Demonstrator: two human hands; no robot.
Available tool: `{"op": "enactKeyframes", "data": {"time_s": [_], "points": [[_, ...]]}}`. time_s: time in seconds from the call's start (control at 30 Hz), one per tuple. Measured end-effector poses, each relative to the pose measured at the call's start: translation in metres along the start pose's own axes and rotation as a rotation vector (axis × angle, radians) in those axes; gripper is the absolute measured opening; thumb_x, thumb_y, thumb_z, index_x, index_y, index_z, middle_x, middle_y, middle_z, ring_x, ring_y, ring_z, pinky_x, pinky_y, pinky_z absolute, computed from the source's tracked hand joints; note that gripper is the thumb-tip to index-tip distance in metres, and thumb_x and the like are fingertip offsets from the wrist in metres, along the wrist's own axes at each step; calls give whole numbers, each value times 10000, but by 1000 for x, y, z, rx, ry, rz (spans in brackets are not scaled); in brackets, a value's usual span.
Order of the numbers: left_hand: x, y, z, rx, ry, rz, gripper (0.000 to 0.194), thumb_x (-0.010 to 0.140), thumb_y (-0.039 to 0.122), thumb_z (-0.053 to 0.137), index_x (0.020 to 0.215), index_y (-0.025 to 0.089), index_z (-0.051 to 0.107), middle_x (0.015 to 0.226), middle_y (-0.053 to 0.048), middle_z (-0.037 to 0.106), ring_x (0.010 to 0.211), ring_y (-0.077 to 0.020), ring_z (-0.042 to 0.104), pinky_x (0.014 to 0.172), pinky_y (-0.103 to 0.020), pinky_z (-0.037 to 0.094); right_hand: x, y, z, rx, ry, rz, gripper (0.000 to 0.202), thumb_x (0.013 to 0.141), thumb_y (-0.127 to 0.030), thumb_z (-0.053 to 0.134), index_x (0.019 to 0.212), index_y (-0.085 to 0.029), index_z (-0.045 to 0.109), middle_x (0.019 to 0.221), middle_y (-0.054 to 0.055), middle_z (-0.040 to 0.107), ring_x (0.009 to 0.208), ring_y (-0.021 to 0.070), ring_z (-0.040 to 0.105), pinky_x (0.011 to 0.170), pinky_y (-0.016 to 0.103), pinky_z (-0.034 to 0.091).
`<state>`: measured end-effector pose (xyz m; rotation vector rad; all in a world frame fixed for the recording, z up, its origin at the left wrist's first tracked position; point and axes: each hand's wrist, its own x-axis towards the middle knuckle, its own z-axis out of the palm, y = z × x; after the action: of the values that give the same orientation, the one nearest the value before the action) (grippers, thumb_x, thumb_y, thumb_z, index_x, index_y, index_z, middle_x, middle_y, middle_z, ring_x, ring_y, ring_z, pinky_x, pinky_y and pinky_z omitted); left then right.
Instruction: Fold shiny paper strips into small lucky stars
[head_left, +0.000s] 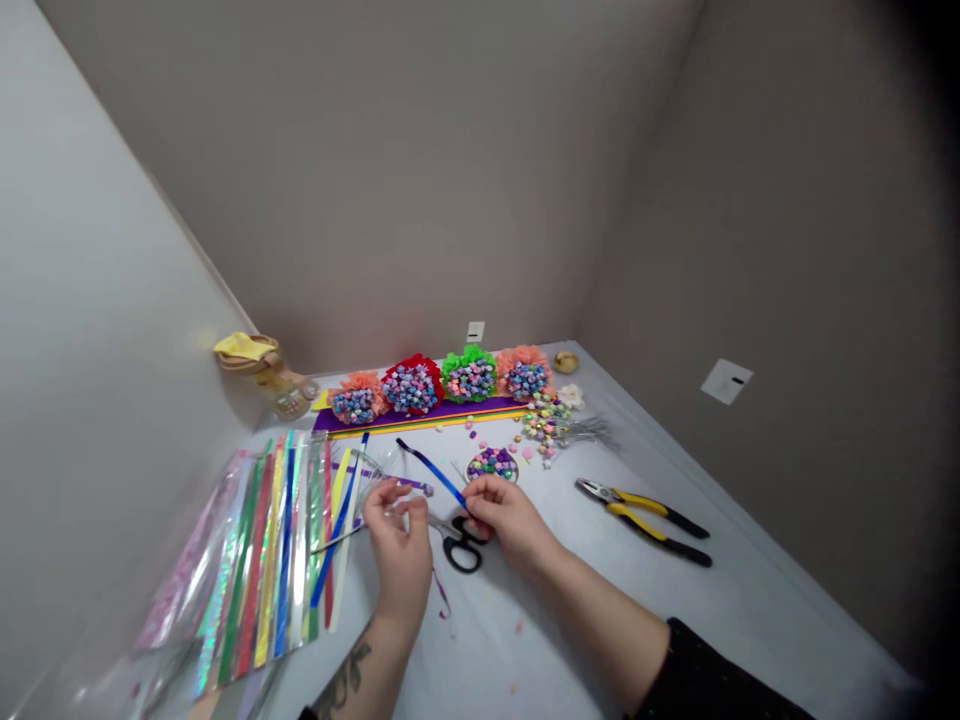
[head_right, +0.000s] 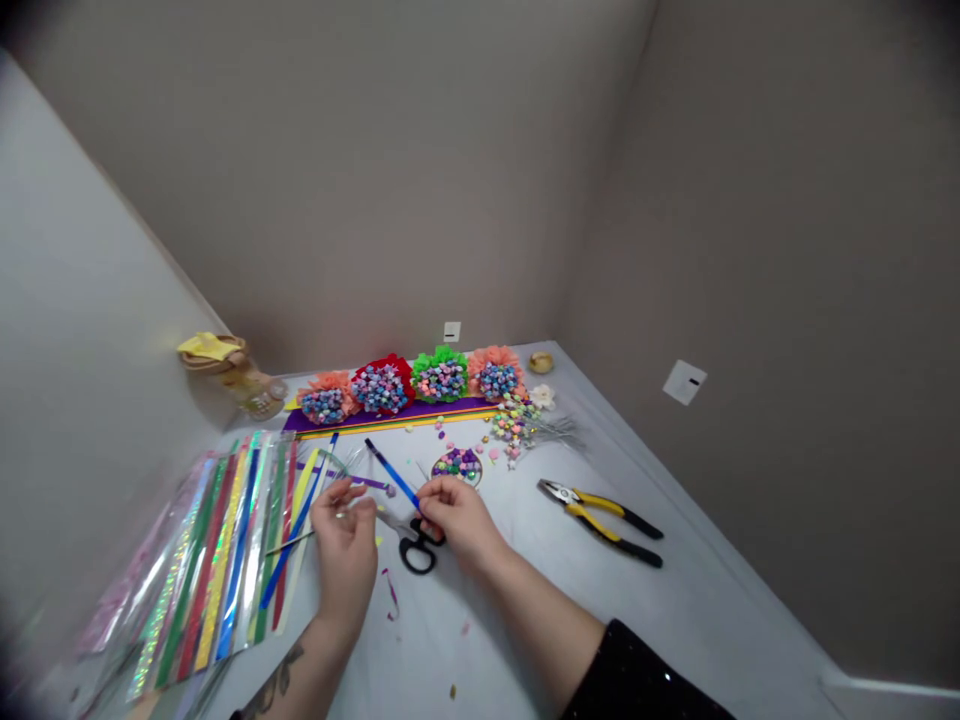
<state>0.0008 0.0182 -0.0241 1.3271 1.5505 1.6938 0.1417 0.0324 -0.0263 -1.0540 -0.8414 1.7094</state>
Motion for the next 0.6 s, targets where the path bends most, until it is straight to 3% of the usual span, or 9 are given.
{"op": "enactKeyframes", "data": {"time_s": [0.03, 0.1, 0.13, 0.2, 0.3, 0.37, 0.43, 0.5, 0.6], "points": [[1, 1, -3, 150, -23, 185, 335, 819, 265, 558, 1130, 181, 464, 1105, -129, 581, 1064, -249, 562, 877, -435, 454, 0, -4, -3, 56, -21, 64, 162, 601, -228, 652, 720, -150, 576, 549, -17, 585, 405, 59, 436, 369, 160, 249], [4, 3, -9, 370, -323, 512, 303, 810, 209, 568, 1110, 192, 534, 1119, -116, 610, 1159, -271, 492, 969, -486, 374, 0, -9, -8, 140, -85, 181, 176, 568, -200, 667, 707, -137, 579, 537, -11, 576, 392, 47, 417, 351, 149, 208], [5, 4, -10, 448, -459, 602, 307, 811, 191, 567, 1117, 203, 548, 1112, -101, 631, 1186, -276, 470, 992, -505, 342, -1, -11, -10, 167, -118, 229, 178, 552, -180, 668, 699, -133, 579, 528, -13, 567, 388, 41, 406, 347, 144, 191], [7, 5, -13, 536, -608, 691, 273, 832, 172, 543, 1099, 220, 570, 1020, -61, 685, 1154, -260, 504, 1032, -550, 260, -1, -12, -12, 196, -150, 291, 177, 535, -152, 657, 689, -134, 572, 513, -22, 545, 380, 32, 377, 343, 140, 156], [8, 3, -13, 571, -596, 725, 181, 861, 145, 501, 984, 214, 613, 868, -19, 716, 994, -207, 600, 1048, -530, 234, -2, -11, -13, 88, -159, 285, 157, 571, -188, 646, 698, -143, 566, 523, -20, 534, 387, 45, 366, 346, 152, 167], [8, 2, -13, 593, -556, 737, 157, 864, 149, 500, 923, 206, 633, 826, -15, 714, 901, -185, 624, 1024, -478, 294, -3, -11, -12, -158, -76, 75, 127, 665, -264, 616, 711, -153, 577, 571, 3, 552, 455, 89, 440, 385, 184, 282], [9, 2, -13, 632, -521, 750, 160, 862, 153, 501, 906, 204, 646, 822, -23, 712, 867, -184, 627, 983, -445, 349, -6, -11, -12, -541, 35, -305, 142, 737, -303, 594, 766, -166, 611, 723, 50, 601, 666, 162, 540, 552, 261, 424], [9, 1, -13, 668, -491, 779, 175, 858, 145, 495, 913, 202, 651, 834, -34, 710, 866, -196, 623, 943, -435, 385, -8, -10, -12, -932, 76, -666, 117, 764, -270, 608, 837, -183, 637, 877, 77, 613, 867, 214, 525, 742, 333, 433], [10, 1, -12, 690, -471, 823, 175, 855, 143, 497, 928, 189, 649, 841, -51, 705, 848, -210, 616, 861, -403, 440, -10, -8, -11, -1291, 64, -900, 91, 810, -172, 557, 819, -190, 646, 865, 74, 605, 863, 210, 483, 764, 332, 403]]}}
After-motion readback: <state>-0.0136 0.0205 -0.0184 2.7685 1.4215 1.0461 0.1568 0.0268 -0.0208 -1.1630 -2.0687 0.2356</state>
